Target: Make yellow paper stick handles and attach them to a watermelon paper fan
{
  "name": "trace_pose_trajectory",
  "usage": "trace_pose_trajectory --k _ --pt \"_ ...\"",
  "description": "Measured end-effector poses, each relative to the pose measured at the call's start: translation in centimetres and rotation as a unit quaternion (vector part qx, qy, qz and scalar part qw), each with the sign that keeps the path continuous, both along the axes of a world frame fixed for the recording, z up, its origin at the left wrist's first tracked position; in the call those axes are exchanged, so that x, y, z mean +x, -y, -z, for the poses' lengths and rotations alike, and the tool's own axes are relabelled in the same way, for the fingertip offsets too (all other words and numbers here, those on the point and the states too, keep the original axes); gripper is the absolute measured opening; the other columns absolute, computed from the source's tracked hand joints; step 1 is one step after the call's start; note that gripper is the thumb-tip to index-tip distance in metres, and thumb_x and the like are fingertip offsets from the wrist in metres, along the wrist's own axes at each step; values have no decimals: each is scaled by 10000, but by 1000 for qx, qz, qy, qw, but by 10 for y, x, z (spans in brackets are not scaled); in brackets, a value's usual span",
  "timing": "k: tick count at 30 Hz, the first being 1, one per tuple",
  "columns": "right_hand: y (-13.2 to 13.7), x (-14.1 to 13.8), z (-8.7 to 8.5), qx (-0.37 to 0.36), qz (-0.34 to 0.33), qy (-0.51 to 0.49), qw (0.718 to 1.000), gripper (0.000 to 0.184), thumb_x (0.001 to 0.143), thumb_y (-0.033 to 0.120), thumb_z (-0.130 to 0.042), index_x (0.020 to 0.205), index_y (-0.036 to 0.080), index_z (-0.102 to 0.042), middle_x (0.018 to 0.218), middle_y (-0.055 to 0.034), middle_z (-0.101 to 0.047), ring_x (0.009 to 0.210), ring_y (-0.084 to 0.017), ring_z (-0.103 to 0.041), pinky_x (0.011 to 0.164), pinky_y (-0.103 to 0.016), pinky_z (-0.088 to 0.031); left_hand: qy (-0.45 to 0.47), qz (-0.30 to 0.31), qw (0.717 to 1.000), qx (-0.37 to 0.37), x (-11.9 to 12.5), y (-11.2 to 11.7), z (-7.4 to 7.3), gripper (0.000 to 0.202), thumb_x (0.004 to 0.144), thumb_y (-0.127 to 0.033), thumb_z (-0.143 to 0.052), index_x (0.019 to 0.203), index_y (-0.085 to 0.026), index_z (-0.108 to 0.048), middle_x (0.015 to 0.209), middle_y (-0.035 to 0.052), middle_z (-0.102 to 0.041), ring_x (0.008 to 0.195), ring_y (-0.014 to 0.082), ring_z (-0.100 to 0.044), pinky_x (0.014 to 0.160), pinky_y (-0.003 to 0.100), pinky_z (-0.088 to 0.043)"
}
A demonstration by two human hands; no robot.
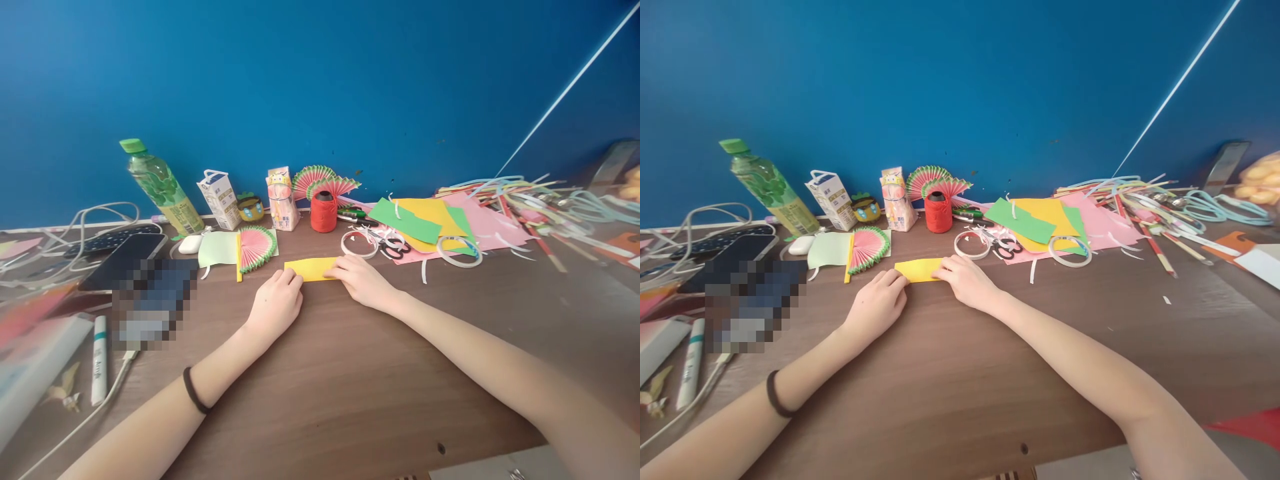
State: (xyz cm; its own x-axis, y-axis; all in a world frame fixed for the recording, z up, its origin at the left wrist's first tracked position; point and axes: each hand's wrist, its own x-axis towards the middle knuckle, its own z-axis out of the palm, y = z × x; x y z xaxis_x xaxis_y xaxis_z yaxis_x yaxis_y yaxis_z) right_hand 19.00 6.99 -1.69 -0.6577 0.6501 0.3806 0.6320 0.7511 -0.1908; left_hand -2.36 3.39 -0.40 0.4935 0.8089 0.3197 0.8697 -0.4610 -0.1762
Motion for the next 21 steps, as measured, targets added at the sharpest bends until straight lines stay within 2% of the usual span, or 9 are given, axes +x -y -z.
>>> trace_pose_trajectory --k 6,9,13,17,21 --pt "-1 0 0 69 -38 86 993 470 851 10 -347 1197 236 -570 881 -84 -549 790 -189 -401 727 -318 -358 -37 12 999 8 7 6 -2 320 814 -149 -407 1076 -201 -582 841 71 -556 735 207 -512 622 310 -408" --pt "1 -1 -2 88 -31 118 989 493 833 -3 -364 1220 234 -557 900 -90 -551 813 -196 -402 714 -318 -334 -32 20 999 5 9 7 -3 328 818 -164 -414 1088 -191 -598 836 77 -553 757 209 -516 664 320 -423" --pt "8 -7 -4 116 2 128 985 418 848 43 -378 1160 201 -608 843 -92 -566 786 -196 -417 678 -317 -295 -15 43 999 -14 10 8 -3 334 812 -135 -417 1086 -133 -607 842 87 -557 808 214 -514 768 341 -440" --pt "15 -9 -4 135 29 111 984 340 861 101 -392 1050 165 -668 735 -74 -572 729 -186 -434 647 -318 -268 -6 26 999 -37 9 9 1 381 823 -137 -409 1169 -118 -567 849 93 -539 822 216 -506 744 320 -458" --pt "17 -4 0 153 52 83 983 279 785 87 -450 888 134 -705 684 -60 -584 679 -173 -449 626 -314 -268 12 21 999 -44 7 8 4 382 840 -155 -404 1192 -131 -552 897 95 -539 857 215 -496 761 314 -462"
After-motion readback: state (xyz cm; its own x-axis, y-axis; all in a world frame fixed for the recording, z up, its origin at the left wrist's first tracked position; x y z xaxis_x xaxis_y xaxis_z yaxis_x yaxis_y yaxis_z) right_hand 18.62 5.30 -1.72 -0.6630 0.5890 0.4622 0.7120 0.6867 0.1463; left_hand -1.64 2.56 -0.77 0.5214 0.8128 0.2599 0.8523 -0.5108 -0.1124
